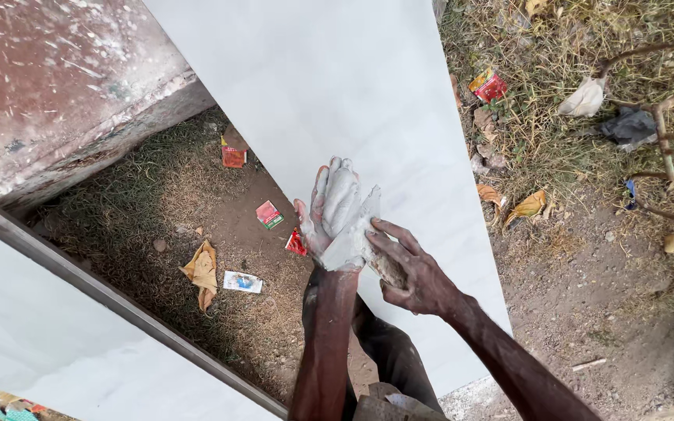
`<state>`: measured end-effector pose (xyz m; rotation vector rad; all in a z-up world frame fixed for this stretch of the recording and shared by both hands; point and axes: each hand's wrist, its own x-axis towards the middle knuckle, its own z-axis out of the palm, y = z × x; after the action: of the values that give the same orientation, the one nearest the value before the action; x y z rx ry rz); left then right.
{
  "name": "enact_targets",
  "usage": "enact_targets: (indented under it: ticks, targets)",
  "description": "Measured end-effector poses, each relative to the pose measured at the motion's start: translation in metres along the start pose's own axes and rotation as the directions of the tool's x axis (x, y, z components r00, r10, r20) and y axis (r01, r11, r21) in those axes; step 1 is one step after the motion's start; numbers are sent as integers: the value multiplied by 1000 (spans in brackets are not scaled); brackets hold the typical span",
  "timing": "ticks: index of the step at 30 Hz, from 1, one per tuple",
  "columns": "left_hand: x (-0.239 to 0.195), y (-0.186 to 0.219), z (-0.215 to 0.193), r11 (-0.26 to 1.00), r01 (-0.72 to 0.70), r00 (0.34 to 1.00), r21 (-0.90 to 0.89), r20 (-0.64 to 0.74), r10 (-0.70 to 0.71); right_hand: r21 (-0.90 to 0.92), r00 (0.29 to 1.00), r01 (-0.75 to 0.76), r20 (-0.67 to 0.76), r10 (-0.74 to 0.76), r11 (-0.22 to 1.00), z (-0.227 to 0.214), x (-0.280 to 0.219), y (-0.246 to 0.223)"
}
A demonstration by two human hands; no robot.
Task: The person uses a trowel to apply a white plaster-like substance onto a large rectangular board. They repeatedly scoop the material from a container and spread it across the board's surface in smooth strokes.
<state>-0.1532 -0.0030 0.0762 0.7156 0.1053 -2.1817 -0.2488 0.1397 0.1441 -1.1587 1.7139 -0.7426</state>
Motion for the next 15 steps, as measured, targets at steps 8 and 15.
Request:
enact_targets:
  ticks: [8, 15]
  targets:
    - [56, 74, -14, 960, 80, 994, -270, 99, -55, -291, 970, -244, -59, 238, 925, -99, 161, 117]
    - [-4, 86, -123, 968, 158, 960, -194, -200, -197, -781, 938, -169, -314, -146, 601, -219, 386, 144]
